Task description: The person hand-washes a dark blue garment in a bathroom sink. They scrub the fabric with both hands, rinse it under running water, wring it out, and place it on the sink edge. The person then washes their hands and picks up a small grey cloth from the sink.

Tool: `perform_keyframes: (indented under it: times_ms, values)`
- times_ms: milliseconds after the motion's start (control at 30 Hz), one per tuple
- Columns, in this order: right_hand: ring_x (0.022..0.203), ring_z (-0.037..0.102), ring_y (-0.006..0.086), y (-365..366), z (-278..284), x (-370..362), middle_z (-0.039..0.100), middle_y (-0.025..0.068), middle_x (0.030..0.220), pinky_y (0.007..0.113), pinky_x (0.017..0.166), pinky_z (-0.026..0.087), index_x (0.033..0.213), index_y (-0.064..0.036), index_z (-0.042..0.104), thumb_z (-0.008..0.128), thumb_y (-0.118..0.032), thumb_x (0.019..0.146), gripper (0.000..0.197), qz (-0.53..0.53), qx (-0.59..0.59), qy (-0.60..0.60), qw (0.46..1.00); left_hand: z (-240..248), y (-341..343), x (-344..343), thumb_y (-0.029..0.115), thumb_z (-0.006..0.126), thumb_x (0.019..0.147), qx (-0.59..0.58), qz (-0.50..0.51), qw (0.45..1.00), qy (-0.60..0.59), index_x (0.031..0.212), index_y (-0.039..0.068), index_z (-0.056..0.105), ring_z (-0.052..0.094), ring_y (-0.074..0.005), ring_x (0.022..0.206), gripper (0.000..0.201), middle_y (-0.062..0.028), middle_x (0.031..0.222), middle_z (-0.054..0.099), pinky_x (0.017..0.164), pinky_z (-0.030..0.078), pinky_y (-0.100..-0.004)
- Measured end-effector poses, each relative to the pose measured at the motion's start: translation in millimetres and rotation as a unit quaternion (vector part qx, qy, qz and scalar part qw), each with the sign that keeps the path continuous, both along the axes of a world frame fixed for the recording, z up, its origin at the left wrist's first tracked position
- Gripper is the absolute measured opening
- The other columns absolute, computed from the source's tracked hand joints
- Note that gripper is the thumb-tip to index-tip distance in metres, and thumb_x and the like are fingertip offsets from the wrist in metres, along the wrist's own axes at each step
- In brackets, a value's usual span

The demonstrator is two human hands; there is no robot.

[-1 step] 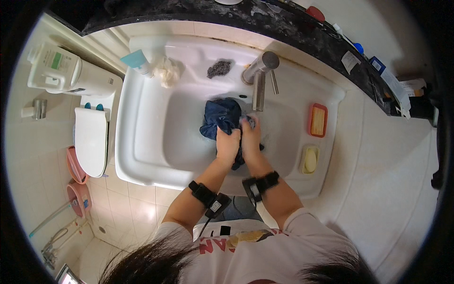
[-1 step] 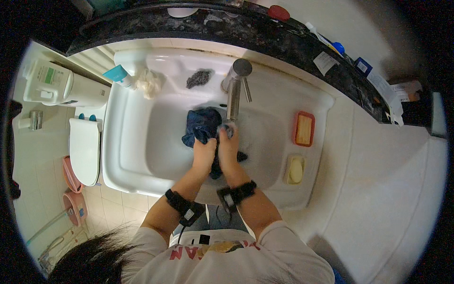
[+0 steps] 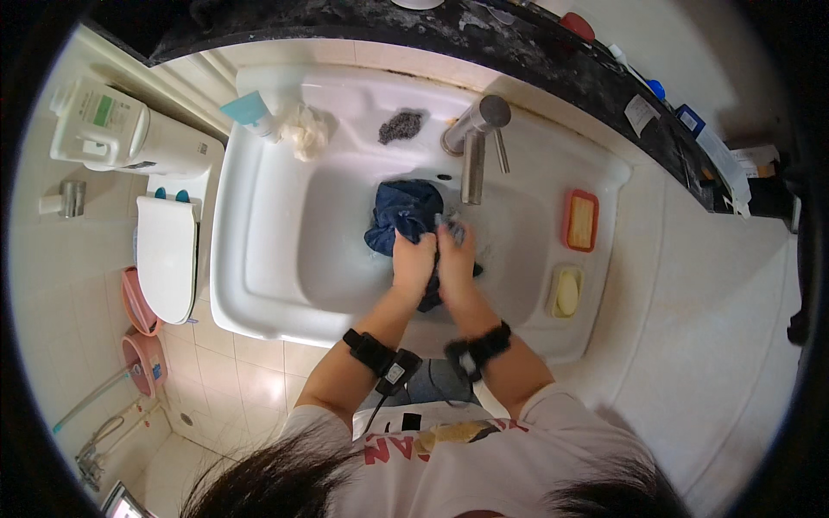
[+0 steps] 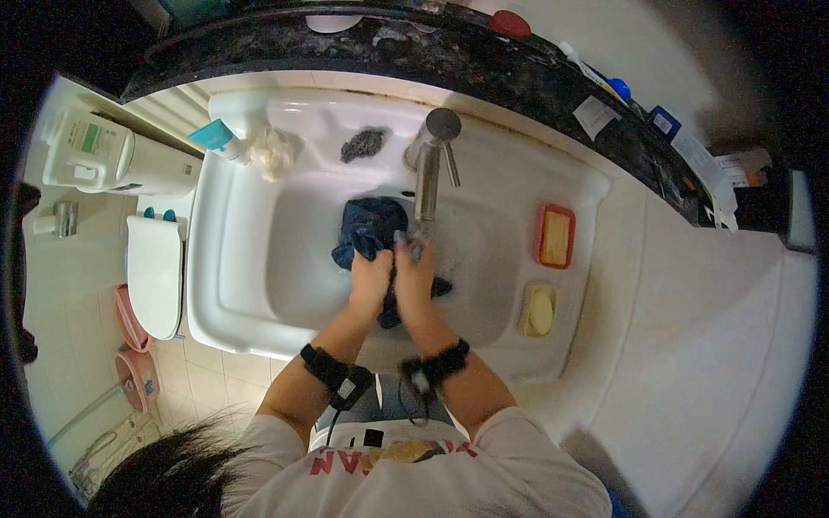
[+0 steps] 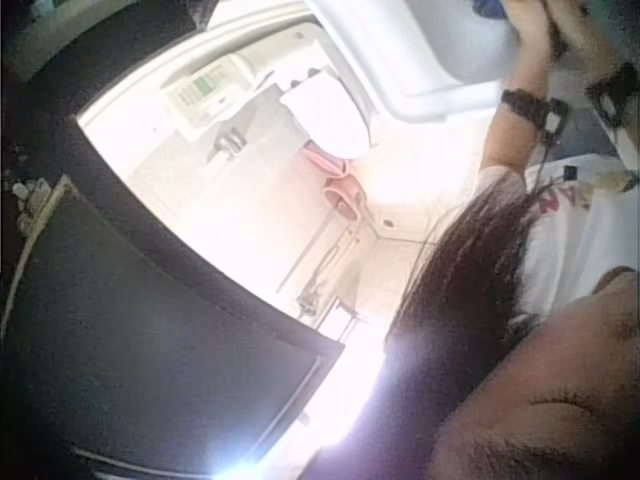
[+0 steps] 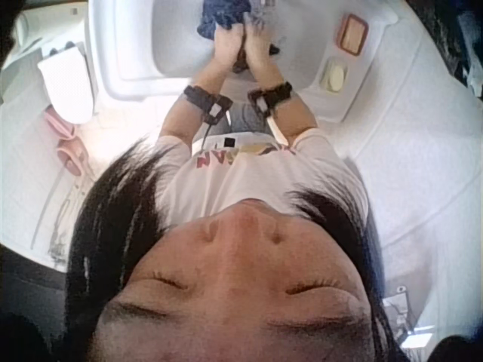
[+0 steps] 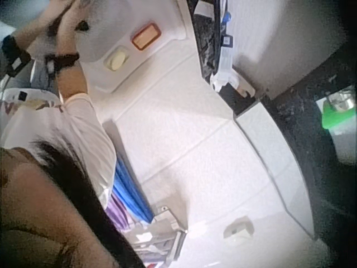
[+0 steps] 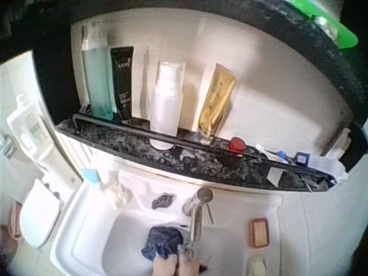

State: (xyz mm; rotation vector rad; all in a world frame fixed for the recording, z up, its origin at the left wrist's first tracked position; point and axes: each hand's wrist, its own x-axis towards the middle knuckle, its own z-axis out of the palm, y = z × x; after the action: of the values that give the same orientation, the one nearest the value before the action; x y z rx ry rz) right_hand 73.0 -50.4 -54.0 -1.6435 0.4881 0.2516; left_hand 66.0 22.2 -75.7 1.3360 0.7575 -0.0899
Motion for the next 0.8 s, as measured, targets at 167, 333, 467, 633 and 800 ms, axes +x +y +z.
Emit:
perform_keyframes:
  times_ms: [167,333,467,633,800]
  values:
    - [0.096,0.052,0.0195,-2,6,9,0.055,0.0127,0.104,0.031,0.085,0.042,0.108,0.0002,0.053,0.064,-0.033,0.083,0.042,-0.033,-0.002,-0.016,0.999,-2,-2,1,0.011,0.055,0.078,-0.114,0.059,0.991,0.046,0.125,-0.001,0.043,0.056,-0.0269,0.097,0.05,-0.0167,0.108,0.058,0.089,0.042,-0.034]
    - [0.091,0.057,0.0279,-3,16,12,0.061,0.0196,0.093,0.036,0.08,0.043,0.097,0.0021,0.057,0.061,-0.042,0.083,0.046,0.015,-0.085,0.03,0.996,6,-5,-1,0.01,0.056,0.081,-0.112,0.115,0.987,0.006,0.119,-0.004,0.05,0.057,-0.0252,0.093,0.041,-0.0161,0.104,0.06,0.087,0.043,-0.0342]
    - [0.079,0.06,0.0308,-5,13,17,0.062,0.0184,0.084,0.038,0.072,0.045,0.094,0.0024,0.057,0.057,-0.034,0.085,0.037,0.032,-0.081,-0.04,0.995,11,-12,0,0.006,0.052,0.077,-0.081,0.076,0.991,0.069,0.12,-0.004,0.048,0.055,-0.0255,0.097,0.044,-0.0152,0.106,0.059,0.089,0.041,-0.0324]
    - [0.078,0.059,0.0253,-25,5,5,0.059,0.0142,0.081,0.037,0.071,0.046,0.096,-0.0046,0.057,0.06,-0.033,0.084,0.031,0.212,-0.083,0.042,0.973,-3,0,-7,0.017,0.06,0.082,-0.164,0.138,0.974,0.074,0.121,-0.005,0.047,0.056,-0.0235,0.099,0.046,-0.0144,0.114,0.057,0.087,0.043,-0.0318]
    - [0.092,0.056,0.0276,-102,-2,2,0.057,0.0123,0.096,0.036,0.079,0.044,0.103,-0.0078,0.053,0.057,-0.027,0.087,0.025,0.191,-0.199,-0.24,0.931,13,38,-60,0.035,0.062,0.086,-0.008,-0.031,0.997,0.067,0.118,0.0,0.055,0.055,-0.0243,0.106,0.048,-0.015,0.115,0.059,0.089,0.043,-0.0334]
